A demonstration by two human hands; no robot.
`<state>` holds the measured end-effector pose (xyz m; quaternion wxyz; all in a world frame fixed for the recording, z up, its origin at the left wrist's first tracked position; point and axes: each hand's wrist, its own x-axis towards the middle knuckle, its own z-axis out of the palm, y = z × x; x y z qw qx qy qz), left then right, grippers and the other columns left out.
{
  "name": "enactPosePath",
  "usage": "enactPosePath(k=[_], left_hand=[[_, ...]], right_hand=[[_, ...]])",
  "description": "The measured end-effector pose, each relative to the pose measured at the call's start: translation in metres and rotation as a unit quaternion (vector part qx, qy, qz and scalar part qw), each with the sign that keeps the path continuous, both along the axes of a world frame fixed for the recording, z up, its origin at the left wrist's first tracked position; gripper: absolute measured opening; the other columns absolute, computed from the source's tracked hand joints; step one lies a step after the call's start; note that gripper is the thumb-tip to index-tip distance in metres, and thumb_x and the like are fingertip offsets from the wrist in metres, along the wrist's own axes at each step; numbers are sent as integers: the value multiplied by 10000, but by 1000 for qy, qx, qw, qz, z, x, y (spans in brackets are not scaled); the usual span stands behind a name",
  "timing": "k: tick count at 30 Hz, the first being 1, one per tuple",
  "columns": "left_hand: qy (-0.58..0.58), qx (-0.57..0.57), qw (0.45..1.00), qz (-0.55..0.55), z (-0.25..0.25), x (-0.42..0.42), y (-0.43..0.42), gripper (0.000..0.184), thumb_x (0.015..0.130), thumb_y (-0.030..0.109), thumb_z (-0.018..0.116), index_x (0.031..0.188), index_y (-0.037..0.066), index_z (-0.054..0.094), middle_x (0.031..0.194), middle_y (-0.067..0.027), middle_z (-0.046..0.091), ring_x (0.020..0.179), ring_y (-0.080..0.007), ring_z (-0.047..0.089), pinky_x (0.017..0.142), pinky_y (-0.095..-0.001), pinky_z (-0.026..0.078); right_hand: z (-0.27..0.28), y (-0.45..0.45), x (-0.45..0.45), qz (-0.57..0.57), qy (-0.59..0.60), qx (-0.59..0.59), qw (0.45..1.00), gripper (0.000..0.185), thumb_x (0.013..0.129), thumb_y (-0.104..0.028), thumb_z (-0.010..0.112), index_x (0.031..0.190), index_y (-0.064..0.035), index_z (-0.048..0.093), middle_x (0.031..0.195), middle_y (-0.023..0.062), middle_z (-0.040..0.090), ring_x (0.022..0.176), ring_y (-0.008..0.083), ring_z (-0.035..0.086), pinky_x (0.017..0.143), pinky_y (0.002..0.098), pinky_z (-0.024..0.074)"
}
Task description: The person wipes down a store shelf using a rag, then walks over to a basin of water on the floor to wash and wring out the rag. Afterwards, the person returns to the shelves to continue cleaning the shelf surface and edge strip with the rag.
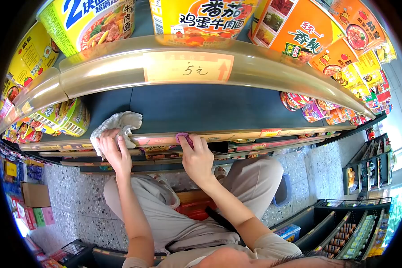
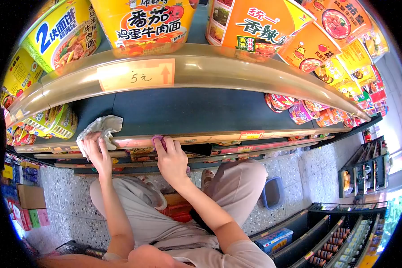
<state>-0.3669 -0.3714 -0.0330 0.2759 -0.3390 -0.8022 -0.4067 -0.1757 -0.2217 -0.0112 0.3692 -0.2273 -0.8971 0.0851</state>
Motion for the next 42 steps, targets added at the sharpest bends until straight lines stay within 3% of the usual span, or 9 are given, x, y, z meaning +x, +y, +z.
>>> enactPosePath(k=[13,22,28,42], left_hand=[[-5,-4,1000,-6,1,0,-1,194,961,147,521,1094,47,619,1158,-123,612,1215,-333,505,1140,-516,200],[8,9,1000,0,-1,-1,1,193,962,151,520,1095,48,613,1139,-121,615,1195,-332,512,1125,-519,215],[7,1,1000,7,0,0,1,194,962,152,520,1097,48,612,1145,-122,612,1198,-332,511,1130,-520,206],[-7,-9,1000,2,-1,-1,-2,207,959,159,529,1117,58,616,1172,-129,599,1233,-336,494,1141,-539,185]], right_hand=[[-20,30,39,-42,59,6,997,454,657,55,663,1073,-121,712,1015,101,624,869,291,612,704,379,526],[-38,57,77,-120,126,-25,984,290,814,43,651,1070,-76,718,1067,140,645,912,321,627,779,384,520],[-51,46,60,-133,165,-15,977,354,748,56,681,1076,-71,719,1044,126,648,897,298,624,768,369,521],[-44,-10,-1,-15,128,-33,991,432,673,61,683,1076,-87,724,1014,105,635,848,288,618,700,362,533]])
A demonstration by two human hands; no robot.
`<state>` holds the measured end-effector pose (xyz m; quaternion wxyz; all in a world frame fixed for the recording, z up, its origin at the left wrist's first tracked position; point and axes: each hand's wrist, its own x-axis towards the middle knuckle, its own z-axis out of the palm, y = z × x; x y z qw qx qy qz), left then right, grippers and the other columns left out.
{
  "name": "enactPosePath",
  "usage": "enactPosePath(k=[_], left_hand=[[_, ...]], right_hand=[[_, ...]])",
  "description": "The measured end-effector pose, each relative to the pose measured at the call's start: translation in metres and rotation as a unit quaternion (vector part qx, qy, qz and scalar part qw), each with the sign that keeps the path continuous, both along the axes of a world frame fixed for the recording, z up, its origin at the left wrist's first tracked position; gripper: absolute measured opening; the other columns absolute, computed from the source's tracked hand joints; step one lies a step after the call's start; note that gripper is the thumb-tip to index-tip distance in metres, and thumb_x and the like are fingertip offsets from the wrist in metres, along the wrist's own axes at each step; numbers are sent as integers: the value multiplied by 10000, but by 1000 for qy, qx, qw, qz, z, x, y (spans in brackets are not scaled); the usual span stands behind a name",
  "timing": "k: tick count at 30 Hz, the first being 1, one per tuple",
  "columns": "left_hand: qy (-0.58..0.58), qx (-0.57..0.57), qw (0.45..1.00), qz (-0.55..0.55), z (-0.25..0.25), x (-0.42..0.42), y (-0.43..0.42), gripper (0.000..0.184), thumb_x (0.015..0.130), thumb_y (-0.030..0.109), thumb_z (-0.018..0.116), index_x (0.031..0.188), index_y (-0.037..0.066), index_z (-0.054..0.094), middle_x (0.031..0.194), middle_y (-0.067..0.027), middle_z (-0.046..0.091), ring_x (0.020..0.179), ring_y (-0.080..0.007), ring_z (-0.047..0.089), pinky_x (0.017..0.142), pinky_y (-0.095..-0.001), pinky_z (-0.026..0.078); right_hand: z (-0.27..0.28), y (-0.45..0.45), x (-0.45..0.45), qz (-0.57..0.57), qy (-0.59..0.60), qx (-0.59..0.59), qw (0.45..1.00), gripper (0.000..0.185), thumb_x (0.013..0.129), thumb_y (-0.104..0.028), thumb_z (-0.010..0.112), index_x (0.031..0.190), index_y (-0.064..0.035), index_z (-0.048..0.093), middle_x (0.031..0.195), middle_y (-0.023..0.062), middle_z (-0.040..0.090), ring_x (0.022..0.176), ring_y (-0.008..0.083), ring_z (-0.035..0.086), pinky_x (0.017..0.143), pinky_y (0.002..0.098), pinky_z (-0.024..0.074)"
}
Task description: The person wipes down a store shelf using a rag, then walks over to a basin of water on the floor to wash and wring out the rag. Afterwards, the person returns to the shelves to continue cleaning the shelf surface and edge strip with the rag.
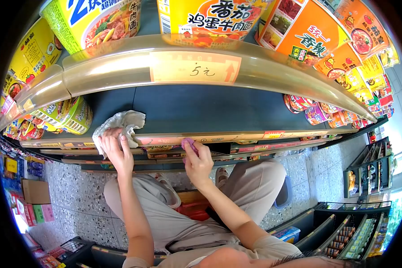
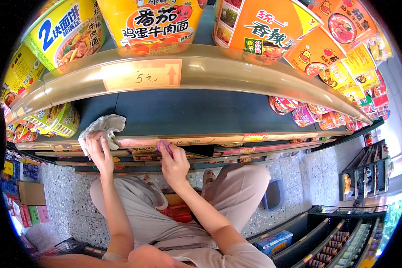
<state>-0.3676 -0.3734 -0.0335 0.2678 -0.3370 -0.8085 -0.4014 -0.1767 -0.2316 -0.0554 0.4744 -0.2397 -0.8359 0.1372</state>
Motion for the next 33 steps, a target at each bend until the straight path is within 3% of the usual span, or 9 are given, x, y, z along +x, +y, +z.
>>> enactPosePath(k=[7,10,14,20,23,33], left_hand=[[10,-7,1000,9,-1,-1,0,205,962,164,531,1119,62,614,1173,-128,598,1232,-323,497,1145,-524,194],[18,-20,1000,13,-2,-3,-1,203,962,155,528,1122,62,611,1171,-128,597,1223,-322,501,1144,-523,199],[36,-43,998,11,4,-5,-4,201,963,142,521,1124,58,609,1164,-126,601,1215,-324,508,1138,-529,209],[50,-59,997,11,14,-10,-8,170,956,117,523,1084,49,613,1133,-131,615,1176,-332,530,1124,-530,230],[78,-57,995,37,19,-16,-13,141,958,93,520,1040,29,616,1068,-143,624,1097,-335,556,1106,-512,251],[51,-31,996,65,24,-43,-36,173,919,-2,495,1035,38,617,1059,-119,628,1107,-322,560,1088,-505,273]], right_hand=[[-1,-3,-6,32,-31,26,999,428,684,14,683,1094,-107,707,1029,75,618,842,259,605,637,343,529],[5,3,6,13,-36,9,999,444,641,37,693,1053,-122,733,1003,85,630,850,281,622,673,360,541],[-2,27,28,-28,-20,52,998,350,677,11,687,1000,-116,731,1001,84,641,845,273,625,670,351,534],[-3,63,73,-84,-33,48,995,407,650,54,668,1016,-116,722,1038,89,638,892,294,615,728,379,529],[0,66,78,-74,-42,38,996,367,707,67,659,1023,-105,732,1042,109,637,889,307,616,742,386,519],[2,51,59,-57,-50,46,996,420,631,53,652,1013,-110,715,1034,96,613,880,300,597,711,390,518]])
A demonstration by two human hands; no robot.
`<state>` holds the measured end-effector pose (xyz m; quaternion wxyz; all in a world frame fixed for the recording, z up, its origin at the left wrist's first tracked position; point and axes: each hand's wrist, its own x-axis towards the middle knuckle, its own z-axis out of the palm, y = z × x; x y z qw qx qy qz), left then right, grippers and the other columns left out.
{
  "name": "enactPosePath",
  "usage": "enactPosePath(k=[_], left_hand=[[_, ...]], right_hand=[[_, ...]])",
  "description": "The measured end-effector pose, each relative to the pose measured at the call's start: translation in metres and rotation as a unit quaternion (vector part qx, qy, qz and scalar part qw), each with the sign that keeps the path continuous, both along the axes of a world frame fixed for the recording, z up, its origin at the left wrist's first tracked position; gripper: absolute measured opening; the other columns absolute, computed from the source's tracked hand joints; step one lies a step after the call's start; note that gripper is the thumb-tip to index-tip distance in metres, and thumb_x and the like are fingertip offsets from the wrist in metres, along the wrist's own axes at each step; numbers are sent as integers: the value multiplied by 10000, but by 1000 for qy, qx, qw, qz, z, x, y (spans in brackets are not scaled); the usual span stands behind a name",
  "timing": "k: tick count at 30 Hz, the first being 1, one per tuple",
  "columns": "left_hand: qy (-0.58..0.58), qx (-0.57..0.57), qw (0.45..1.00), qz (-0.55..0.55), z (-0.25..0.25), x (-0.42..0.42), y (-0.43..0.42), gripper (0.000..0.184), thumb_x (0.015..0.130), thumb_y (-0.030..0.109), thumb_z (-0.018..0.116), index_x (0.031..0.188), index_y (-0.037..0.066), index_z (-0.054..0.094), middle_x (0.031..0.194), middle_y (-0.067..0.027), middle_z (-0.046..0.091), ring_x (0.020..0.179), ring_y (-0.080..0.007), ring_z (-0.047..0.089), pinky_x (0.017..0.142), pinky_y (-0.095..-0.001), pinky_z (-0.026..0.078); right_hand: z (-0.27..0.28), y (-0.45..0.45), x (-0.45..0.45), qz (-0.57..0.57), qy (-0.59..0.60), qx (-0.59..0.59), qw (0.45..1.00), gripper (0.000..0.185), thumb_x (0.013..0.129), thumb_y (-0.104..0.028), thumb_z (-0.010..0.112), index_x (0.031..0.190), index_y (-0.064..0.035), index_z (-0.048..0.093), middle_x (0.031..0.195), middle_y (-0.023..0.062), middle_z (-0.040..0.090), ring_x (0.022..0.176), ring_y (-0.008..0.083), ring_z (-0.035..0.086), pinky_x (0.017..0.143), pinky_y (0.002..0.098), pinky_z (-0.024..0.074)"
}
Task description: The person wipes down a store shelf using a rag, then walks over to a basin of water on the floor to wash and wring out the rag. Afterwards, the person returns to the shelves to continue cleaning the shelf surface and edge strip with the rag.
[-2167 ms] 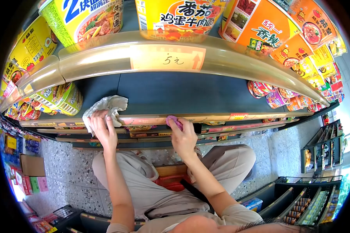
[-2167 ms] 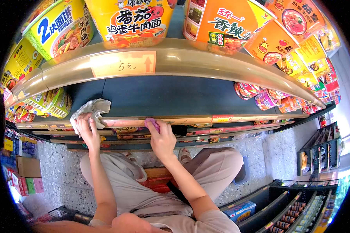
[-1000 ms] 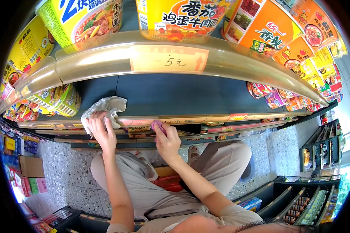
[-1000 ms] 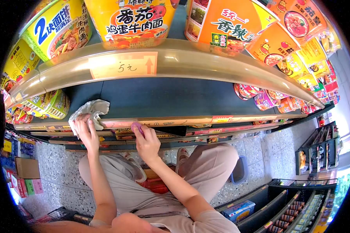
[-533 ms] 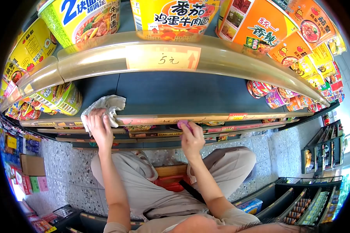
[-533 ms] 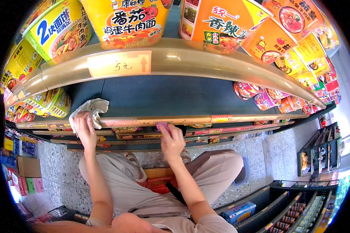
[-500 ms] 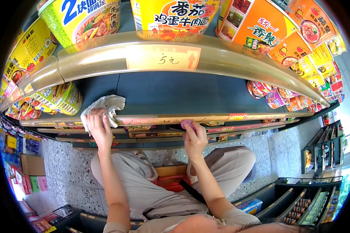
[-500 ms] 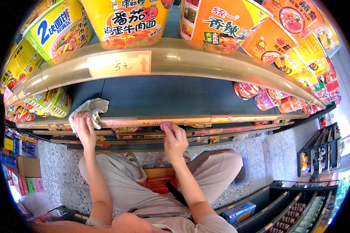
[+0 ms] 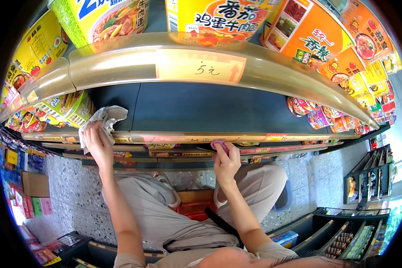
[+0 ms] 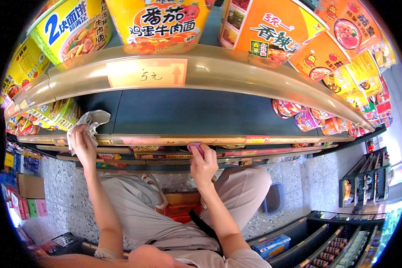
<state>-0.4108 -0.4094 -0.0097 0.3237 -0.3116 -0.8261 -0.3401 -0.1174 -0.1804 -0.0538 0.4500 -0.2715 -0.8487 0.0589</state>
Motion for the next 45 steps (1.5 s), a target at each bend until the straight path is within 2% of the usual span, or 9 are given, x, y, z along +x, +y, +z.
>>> enactPosePath(k=[4,6,12,16,25,31,39,42,45], left_hand=[[-20,1,1000,-13,-10,-8,-3,189,924,0,473,1038,30,621,1073,-126,618,1113,-323,553,1112,-503,244],[-11,9,1000,-5,-13,-5,-3,189,926,6,473,1040,32,621,1074,-128,616,1115,-322,550,1120,-505,235],[-34,25,999,-11,-12,-4,-4,185,934,22,475,1042,51,623,1060,-120,608,1114,-317,546,1124,-520,224],[-38,37,999,-11,-13,-3,-3,183,935,26,475,1039,48,624,1059,-124,608,1121,-320,543,1121,-517,229],[-40,45,998,-9,-15,-3,-1,189,935,39,476,1040,47,633,1065,-124,611,1133,-319,539,1129,-510,223],[-40,42,998,-7,-16,-3,-1,184,937,35,474,1034,47,630,1071,-116,612,1119,-311,544,1122,-497,237],[-47,40,998,-1,-16,-4,-1,180,931,24,477,1036,42,622,1056,-117,610,1110,-326,544,1107,-501,248],[-47,35,998,3,-15,-4,-1,178,929,21,476,1030,42,621,1054,-120,609,1114,-330,543,1113,-509,239],[-57,38,998,-3,-13,-2,-1,178,928,19,476,1030,43,620,1058,-122,608,1125,-330,539,1120,-510,230]], right_hand=[[5,-19,-24,33,-21,10,999,396,641,32,662,1003,-118,717,1029,84,614,861,283,602,668,362,520],[7,-34,-38,53,-22,-22,998,424,619,55,668,1009,-103,720,999,89,613,854,295,594,702,385,513],[4,-64,-71,83,-29,-39,995,438,604,29,686,1023,-96,717,1019,93,594,865,301,593,695,387,515],[8,-66,-71,86,-45,-27,995,356,698,-10,658,1032,-121,711,1019,80,599,851,271,596,653,357,533],[8,-34,-31,24,-38,-28,999,388,679,28,664,1032,-123,720,1054,84,616,899,287,604,701,370,530],[14,-10,-10,14,16,-56,998,430,690,75,650,1072,-111,716,1046,106,614,912,306,606,731,388,519],[27,-19,-33,42,-14,-32,999,454,661,57,666,1084,-103,702,1042,103,612,879,300,597,698,385,525],[37,-33,-50,65,-33,-45,996,401,693,55,659,1060,-94,721,992,108,630,848,295,604,699,386,514],[39,-45,-67,75,-38,-35,996,427,654,52,662,1053,-89,715,1014,100,620,837,297,595,685,383,516]])
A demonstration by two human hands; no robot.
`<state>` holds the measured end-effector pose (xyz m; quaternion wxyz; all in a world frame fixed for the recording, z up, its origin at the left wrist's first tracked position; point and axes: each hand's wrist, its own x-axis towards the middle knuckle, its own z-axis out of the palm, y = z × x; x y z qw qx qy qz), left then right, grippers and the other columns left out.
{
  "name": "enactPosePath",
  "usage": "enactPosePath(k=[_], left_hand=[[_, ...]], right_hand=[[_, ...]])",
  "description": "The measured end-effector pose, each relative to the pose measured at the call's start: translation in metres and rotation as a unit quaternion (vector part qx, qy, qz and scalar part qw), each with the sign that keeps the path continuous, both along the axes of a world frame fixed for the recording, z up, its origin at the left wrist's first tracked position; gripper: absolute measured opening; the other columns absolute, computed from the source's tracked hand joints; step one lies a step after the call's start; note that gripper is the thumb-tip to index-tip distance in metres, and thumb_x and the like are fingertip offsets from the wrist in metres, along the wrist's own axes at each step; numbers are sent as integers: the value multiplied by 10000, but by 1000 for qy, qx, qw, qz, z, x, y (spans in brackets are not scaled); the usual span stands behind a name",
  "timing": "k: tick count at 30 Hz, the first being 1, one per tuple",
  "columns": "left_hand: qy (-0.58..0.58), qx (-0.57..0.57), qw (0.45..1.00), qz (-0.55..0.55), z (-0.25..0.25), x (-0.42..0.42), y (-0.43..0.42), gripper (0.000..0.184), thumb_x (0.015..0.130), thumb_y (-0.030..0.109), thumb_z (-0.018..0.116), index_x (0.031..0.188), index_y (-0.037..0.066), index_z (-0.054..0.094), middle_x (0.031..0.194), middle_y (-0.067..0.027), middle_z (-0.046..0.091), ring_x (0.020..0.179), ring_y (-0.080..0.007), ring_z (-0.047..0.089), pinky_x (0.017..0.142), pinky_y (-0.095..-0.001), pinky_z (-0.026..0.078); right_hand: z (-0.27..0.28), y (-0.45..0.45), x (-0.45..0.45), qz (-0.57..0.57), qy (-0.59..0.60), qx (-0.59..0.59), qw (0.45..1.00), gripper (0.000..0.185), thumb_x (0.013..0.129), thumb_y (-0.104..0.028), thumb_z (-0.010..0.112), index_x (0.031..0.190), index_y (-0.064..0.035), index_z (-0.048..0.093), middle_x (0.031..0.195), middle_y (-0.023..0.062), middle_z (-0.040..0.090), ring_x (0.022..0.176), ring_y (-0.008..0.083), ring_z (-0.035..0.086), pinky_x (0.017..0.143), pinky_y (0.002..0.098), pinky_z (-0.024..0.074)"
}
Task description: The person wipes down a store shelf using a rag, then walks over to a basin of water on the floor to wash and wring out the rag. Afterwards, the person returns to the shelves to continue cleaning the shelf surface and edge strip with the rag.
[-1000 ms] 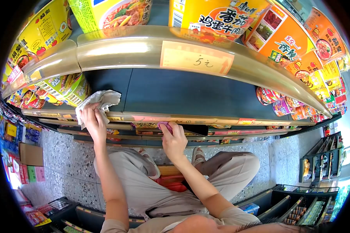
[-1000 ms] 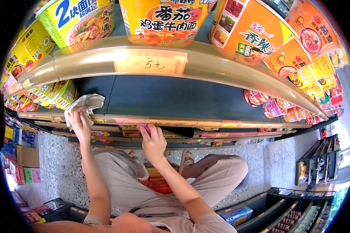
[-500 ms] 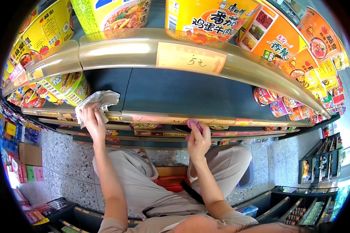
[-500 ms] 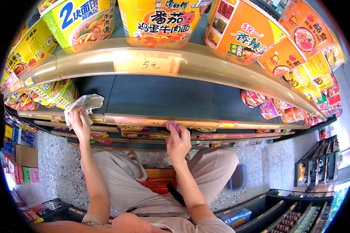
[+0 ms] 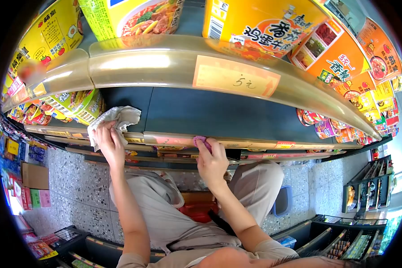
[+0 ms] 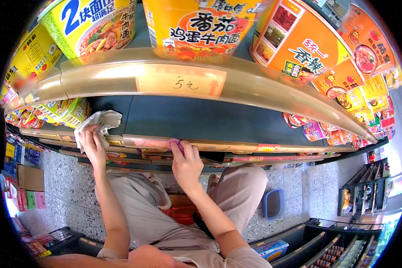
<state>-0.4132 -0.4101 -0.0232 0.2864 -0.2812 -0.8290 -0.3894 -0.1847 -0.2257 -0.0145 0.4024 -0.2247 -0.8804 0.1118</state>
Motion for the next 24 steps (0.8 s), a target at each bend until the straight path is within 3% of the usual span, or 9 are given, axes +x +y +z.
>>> enactPosePath(k=[9,24], left_hand=[[9,4,1000,3,-1,0,0,186,919,19,491,1044,48,626,1088,-129,609,1163,-330,530,1133,-520,220],[-4,20,1000,5,-1,1,2,186,915,19,488,1031,48,630,1071,-124,611,1162,-336,530,1132,-512,226]], right_hand=[[3,-16,-23,37,-14,-4,999,483,610,37,694,1072,-102,710,1046,91,606,855,295,604,684,384,525],[-15,22,27,-77,68,-26,994,391,741,92,644,1069,-104,727,1026,125,613,892,302,613,734,376,516]])
